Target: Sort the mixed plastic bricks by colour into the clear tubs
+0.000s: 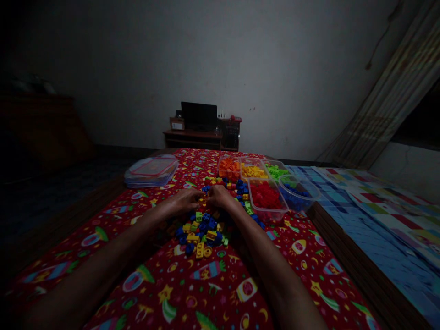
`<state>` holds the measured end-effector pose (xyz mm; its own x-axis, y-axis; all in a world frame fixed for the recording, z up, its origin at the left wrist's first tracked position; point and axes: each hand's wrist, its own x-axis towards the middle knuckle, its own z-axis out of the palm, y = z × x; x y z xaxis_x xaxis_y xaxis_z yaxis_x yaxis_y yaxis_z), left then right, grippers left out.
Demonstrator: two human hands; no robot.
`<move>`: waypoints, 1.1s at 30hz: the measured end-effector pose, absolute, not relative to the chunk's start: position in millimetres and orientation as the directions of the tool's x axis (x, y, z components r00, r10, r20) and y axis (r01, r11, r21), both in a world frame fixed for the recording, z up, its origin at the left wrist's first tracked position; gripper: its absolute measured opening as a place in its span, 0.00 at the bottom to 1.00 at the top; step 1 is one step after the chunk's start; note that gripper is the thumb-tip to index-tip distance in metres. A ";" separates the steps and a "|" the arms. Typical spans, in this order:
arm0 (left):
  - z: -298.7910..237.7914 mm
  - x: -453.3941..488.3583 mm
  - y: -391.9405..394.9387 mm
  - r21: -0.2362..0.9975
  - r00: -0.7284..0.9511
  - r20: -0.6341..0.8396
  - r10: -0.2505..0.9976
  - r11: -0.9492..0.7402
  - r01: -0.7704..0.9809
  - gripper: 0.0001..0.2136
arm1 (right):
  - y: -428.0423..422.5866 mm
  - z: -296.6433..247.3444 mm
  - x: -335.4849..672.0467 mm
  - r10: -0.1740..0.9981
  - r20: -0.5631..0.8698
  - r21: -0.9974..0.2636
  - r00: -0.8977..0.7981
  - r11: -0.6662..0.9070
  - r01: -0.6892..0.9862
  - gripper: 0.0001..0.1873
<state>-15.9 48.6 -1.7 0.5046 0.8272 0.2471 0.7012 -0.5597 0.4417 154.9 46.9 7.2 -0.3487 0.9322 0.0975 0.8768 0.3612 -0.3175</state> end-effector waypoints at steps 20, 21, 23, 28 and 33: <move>-8.6 -8.5 37.5 0.257 0.647 0.327 0.689 -0.723 0.641 0.15 | 43.8 27.2 185.2 0.941 0.199 -0.357 -0.275 0.331 0.873 0.14; -8.1 -8.0 35.6 0.229 0.651 0.322 0.688 -0.724 0.651 0.14 | 43.1 28.6 185.2 0.946 0.201 -0.348 -0.254 0.312 0.884 0.15; -7.6 -7.6 34.3 0.199 0.658 0.312 0.686 -0.724 0.660 0.13 | 42.8 29.1 185.2 0.958 0.215 -0.346 -0.191 0.258 0.902 0.18; -10.9 -12.1 45.5 0.271 0.601 0.331 0.727 -0.684 0.678 0.11 | 43.9 21.2 186.0 0.954 0.231 -0.328 -0.193 0.262 0.908 0.18; -5.0 -15.8 51.6 0.364 0.523 0.304 0.796 -0.605 0.708 0.12 | 34.7 13.7 179.4 0.912 0.188 -0.136 -0.365 0.392 0.910 0.17</move>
